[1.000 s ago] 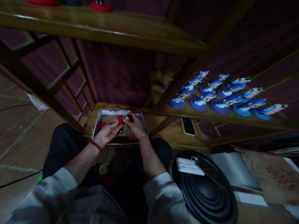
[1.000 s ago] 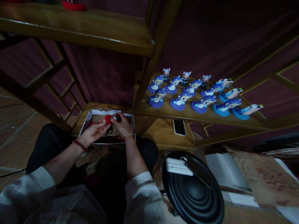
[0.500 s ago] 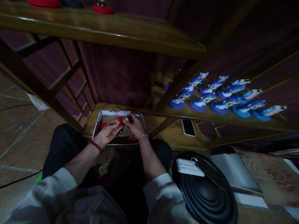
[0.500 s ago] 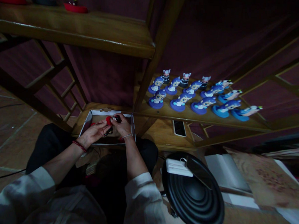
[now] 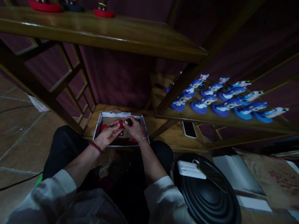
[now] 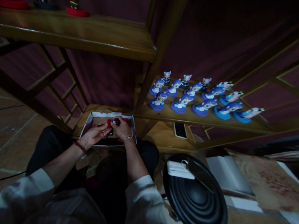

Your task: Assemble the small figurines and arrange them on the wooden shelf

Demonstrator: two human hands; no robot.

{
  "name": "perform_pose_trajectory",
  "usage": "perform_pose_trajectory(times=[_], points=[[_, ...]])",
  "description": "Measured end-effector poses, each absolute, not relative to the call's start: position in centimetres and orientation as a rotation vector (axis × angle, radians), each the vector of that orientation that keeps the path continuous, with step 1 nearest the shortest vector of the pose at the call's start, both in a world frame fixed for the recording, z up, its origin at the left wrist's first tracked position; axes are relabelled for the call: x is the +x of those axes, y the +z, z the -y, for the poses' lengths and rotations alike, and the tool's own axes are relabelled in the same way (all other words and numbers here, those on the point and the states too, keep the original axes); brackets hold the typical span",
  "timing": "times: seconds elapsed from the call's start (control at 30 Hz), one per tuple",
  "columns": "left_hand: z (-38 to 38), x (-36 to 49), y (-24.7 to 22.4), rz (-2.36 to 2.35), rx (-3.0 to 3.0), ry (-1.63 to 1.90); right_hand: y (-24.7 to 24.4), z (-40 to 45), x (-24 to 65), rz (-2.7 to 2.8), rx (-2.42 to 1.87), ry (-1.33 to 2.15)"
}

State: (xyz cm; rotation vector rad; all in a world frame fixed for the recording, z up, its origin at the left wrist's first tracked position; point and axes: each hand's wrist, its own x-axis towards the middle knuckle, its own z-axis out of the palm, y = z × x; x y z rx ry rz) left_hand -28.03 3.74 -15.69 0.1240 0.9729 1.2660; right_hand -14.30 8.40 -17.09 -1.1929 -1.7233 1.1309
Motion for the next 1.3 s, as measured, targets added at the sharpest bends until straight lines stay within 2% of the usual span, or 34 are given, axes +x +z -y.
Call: perform_pose_trajectory(times=[1.3], points=[[-3.7, -28.6, -14.8, -1.000, 0.172, 1.191, -15.2, -7.3, -13.9, 1.864, -1.088, 1.043]])
